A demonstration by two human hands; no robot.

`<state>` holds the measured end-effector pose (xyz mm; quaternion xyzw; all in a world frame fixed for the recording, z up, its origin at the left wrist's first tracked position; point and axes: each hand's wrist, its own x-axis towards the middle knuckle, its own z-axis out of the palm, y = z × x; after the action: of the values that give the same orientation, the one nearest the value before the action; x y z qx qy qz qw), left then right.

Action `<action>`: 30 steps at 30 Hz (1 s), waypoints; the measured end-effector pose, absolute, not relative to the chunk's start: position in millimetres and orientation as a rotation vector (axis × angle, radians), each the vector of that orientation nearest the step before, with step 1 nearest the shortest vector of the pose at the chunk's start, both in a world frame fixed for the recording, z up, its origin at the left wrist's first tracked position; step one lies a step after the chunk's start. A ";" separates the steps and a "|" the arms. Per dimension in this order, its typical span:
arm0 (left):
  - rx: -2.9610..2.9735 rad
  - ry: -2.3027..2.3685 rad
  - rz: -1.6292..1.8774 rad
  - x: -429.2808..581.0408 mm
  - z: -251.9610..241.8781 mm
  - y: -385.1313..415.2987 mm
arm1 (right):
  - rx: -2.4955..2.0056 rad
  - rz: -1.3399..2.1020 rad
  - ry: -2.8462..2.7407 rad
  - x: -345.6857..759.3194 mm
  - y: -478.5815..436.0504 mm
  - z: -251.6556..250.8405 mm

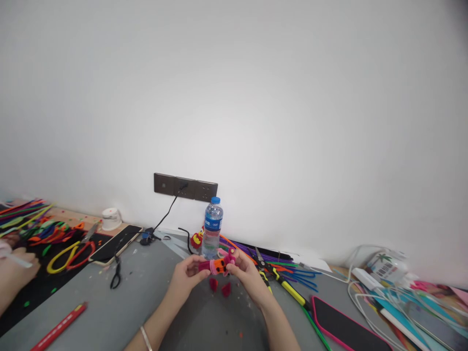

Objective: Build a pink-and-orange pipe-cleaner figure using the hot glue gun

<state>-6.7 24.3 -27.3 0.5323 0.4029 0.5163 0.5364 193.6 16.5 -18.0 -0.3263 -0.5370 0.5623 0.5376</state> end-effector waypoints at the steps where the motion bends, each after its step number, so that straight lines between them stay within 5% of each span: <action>1: 1.270 0.953 1.225 -6.7 -27.3 24.3 | -0.773 1.344 -1.280 193.8 16.1 -17.4; 30: 1.219 0.932 1.196 -2.5 -25.4 20.7 | -0.755 1.322 -1.279 195.4 16.6 -16.0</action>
<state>-2.5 20.7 -25.4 0.5178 0.3958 0.5082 0.5631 195.4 16.6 -16.0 -0.3184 -0.5393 0.5573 0.5452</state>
